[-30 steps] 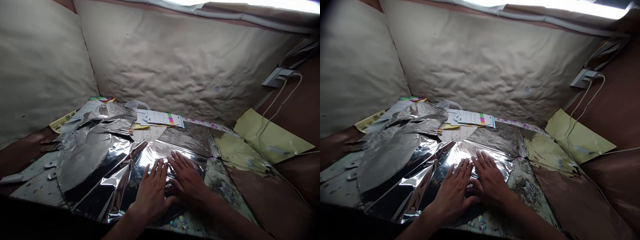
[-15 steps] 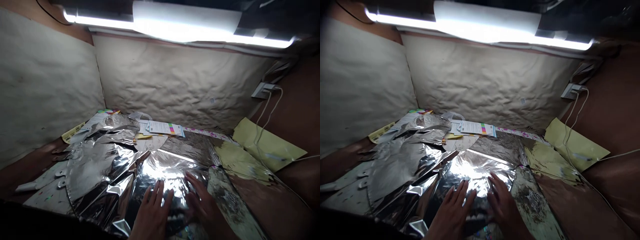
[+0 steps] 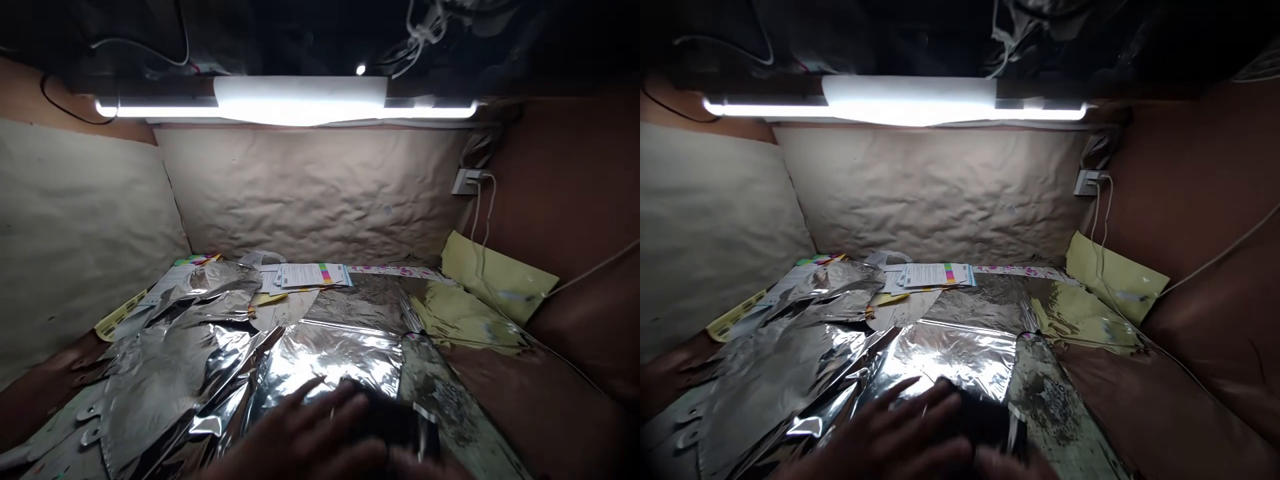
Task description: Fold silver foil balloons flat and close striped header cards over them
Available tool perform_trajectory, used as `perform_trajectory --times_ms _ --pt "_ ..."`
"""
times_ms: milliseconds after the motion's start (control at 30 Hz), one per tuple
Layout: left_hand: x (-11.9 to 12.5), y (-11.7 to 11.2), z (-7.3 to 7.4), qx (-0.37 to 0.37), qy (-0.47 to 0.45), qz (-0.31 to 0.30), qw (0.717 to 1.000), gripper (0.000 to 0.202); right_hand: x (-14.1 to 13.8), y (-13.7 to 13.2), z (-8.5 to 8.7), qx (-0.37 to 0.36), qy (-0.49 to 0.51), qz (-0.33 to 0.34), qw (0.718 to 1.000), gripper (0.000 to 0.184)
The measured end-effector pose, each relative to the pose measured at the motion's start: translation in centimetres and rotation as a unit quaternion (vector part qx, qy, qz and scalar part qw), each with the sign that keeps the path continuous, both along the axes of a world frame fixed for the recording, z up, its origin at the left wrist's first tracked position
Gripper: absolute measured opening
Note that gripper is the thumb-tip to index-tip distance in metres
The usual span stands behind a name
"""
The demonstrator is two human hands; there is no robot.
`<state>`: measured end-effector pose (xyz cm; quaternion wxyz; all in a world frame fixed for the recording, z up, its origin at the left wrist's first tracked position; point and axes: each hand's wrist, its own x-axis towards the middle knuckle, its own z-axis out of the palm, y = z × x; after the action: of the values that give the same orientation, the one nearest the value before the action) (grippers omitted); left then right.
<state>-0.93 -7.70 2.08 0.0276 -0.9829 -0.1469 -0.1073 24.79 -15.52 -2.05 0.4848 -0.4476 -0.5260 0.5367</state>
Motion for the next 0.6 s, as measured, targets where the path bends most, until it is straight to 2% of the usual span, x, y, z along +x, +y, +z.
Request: perform_trajectory --times_ms 67,100,133,200,267,333,400,467,533,600 --pt "1.5 4.7 2.9 -0.028 0.009 0.027 0.999 0.092 1.0 4.3 1.8 -0.015 0.083 -0.054 0.995 0.033" --pt "2.1 7.3 3.9 -0.031 -0.006 0.074 0.997 0.093 1.7 6.8 2.7 -0.021 0.135 -0.090 0.986 0.035" --pt "2.7 9.8 4.5 -0.032 -0.019 0.145 0.989 0.079 2.5 9.3 3.5 -0.027 0.191 -0.134 0.972 0.037" --pt "3.4 14.5 4.8 -0.023 -0.030 0.219 0.975 0.056 4.2 13.8 4.5 -0.043 0.270 -0.175 0.946 0.030" --pt "3.5 18.4 4.1 -0.015 -0.035 0.270 0.962 0.051 5.6 16.9 4.3 -0.083 0.317 -0.197 0.924 0.018" --pt "3.4 21.2 3.0 -0.022 -0.038 0.307 0.951 0.049 6.4 18.4 3.3 -0.114 0.337 -0.207 0.911 0.009" --pt "3.3 23.0 2.0 -0.036 -0.042 0.330 0.942 0.044 6.9 18.8 2.1 -0.131 0.348 -0.208 0.905 0.010" --pt "3.3 23.7 1.1 -0.040 -0.042 0.334 0.941 0.038 7.4 18.6 1.4 -0.142 0.363 -0.202 0.898 0.009" --pt "3.5 23.4 0.3 -0.033 -0.034 0.322 0.946 0.036 8.0 18.5 1.3 -0.147 0.378 -0.198 0.892 0.006" --pt "3.7 21.8 -0.4 -0.035 -0.027 0.303 0.952 0.037 8.6 18.6 1.4 -0.152 0.390 -0.196 0.887 0.006"
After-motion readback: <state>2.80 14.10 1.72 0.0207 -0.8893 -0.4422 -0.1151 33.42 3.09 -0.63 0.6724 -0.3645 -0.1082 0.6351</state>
